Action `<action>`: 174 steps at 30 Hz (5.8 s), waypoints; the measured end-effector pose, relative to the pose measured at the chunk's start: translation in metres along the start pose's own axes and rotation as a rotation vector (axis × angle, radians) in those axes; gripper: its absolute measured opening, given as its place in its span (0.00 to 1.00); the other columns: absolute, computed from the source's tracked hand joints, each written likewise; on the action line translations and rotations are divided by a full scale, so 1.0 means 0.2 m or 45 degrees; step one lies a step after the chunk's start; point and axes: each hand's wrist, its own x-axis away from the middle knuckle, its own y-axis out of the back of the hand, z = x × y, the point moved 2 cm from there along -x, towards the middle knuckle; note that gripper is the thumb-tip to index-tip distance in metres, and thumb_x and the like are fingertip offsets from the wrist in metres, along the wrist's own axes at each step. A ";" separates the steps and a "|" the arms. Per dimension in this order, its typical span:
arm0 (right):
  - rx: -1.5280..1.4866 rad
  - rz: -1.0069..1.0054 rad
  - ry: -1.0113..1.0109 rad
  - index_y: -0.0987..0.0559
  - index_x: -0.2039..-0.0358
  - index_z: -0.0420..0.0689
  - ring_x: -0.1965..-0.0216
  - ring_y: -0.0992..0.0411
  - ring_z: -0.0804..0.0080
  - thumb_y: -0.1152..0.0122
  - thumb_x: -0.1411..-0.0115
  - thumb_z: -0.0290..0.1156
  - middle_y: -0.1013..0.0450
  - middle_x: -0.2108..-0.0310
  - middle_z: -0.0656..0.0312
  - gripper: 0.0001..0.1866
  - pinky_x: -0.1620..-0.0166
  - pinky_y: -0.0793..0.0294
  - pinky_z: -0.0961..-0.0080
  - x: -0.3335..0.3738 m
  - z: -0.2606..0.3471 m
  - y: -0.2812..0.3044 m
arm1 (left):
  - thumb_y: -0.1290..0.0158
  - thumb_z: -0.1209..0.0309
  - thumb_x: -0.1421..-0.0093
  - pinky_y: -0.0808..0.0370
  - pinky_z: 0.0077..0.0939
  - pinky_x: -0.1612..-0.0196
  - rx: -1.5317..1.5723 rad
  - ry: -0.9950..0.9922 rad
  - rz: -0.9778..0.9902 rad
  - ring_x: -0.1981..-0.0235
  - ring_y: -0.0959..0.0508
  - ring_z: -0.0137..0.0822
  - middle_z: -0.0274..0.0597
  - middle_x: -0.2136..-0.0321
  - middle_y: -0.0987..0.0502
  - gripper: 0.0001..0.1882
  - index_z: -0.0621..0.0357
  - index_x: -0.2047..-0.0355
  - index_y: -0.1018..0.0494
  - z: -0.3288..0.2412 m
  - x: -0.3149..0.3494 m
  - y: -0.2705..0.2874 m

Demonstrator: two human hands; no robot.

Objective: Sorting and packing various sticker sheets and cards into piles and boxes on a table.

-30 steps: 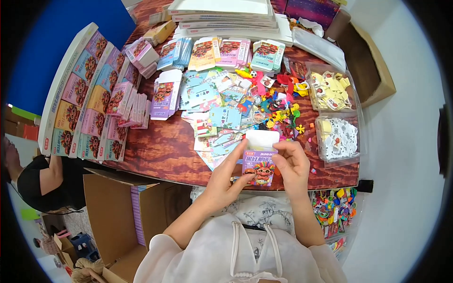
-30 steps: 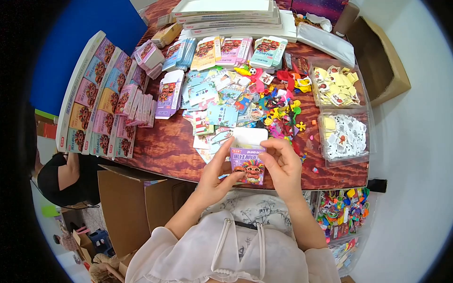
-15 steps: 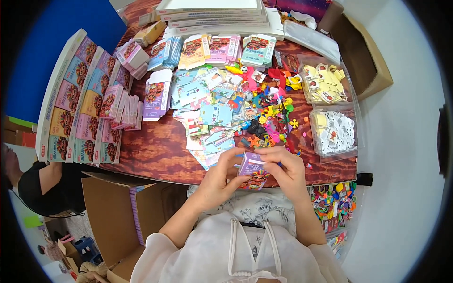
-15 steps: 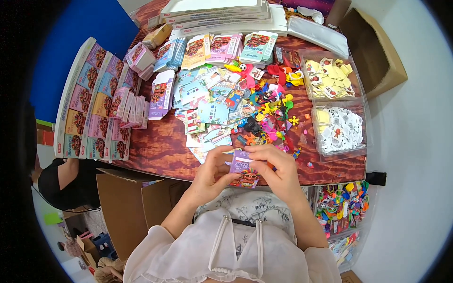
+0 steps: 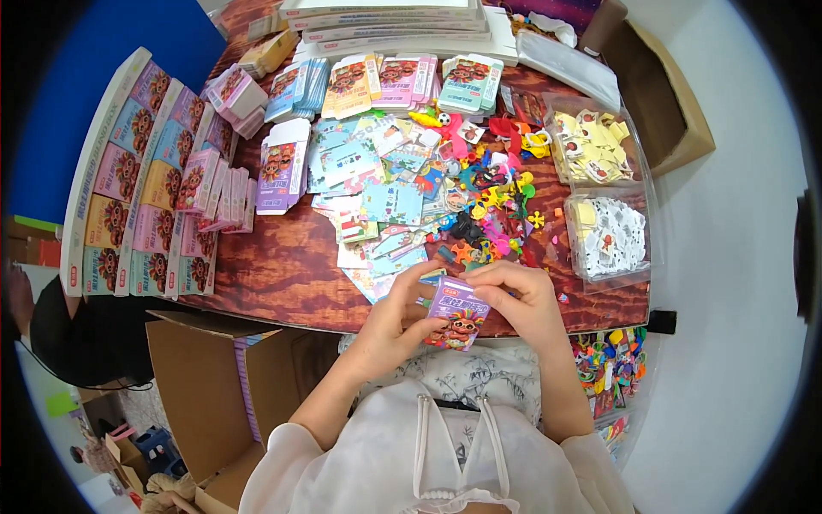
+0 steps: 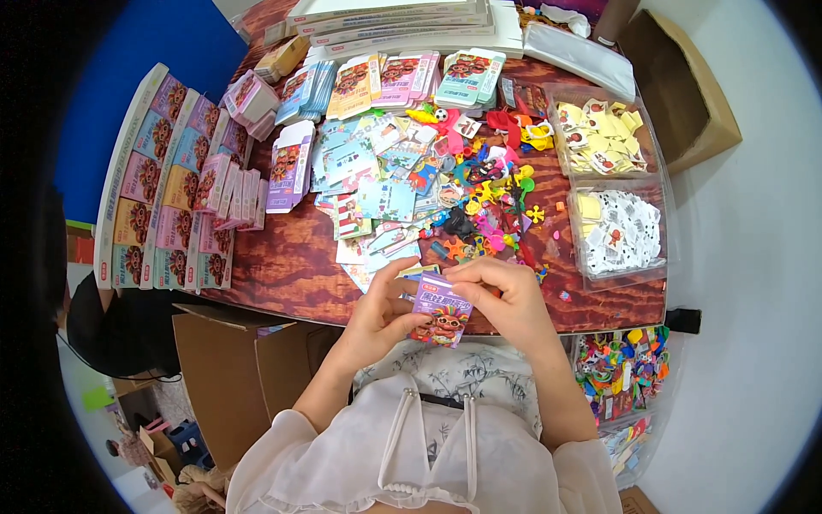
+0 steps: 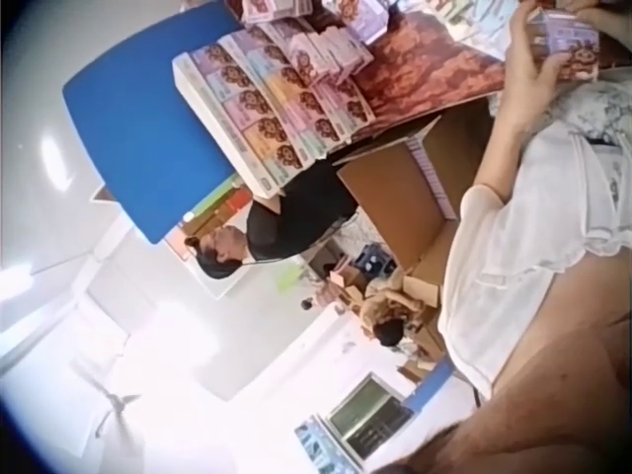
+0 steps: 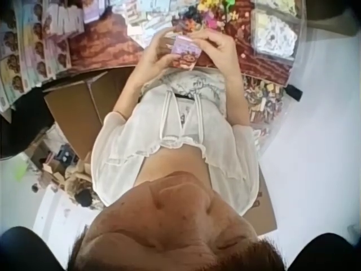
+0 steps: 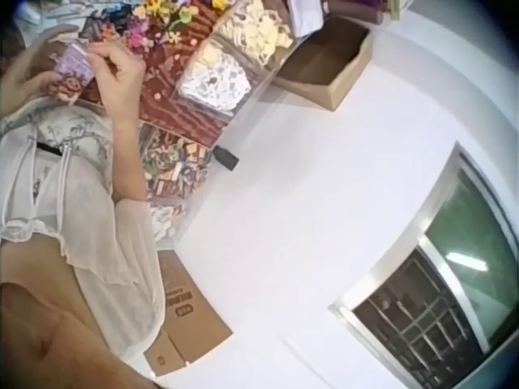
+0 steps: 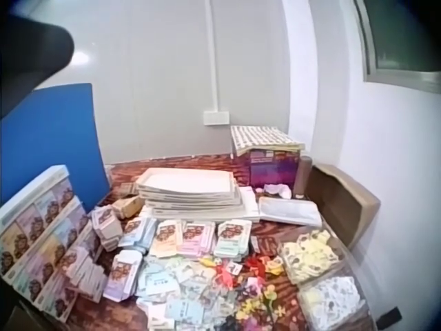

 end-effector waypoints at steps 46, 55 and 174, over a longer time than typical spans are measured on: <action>1.196 0.211 0.572 0.23 0.45 0.53 0.34 0.44 0.49 0.33 0.45 0.35 0.35 0.38 0.55 0.25 0.35 0.49 0.42 -0.15 -0.21 -0.48 | 0.34 0.47 0.52 0.35 0.53 0.40 -1.553 0.028 -1.183 0.40 0.34 0.61 0.63 0.39 0.35 0.55 0.64 0.32 0.45 0.00 -0.59 1.05; 1.131 0.190 0.546 0.22 0.48 0.49 0.36 0.41 0.49 0.34 0.46 0.32 0.33 0.40 0.54 0.23 0.36 0.48 0.42 -0.13 -0.17 -0.47 | 0.31 0.50 0.53 0.37 0.43 0.36 -1.349 -0.209 -1.216 0.37 0.36 0.57 0.64 0.40 0.35 0.56 0.67 0.33 0.46 -0.12 -0.54 1.02; 0.409 0.100 0.240 0.18 0.55 0.37 0.59 0.21 0.61 0.36 0.43 0.20 0.21 0.58 0.53 0.14 0.57 0.23 0.70 0.07 0.02 -0.08 | 0.46 0.89 0.41 0.23 0.22 0.55 -0.062 0.073 0.061 0.58 0.22 0.27 0.41 0.58 0.24 0.33 0.59 0.35 0.39 -0.01 0.03 0.06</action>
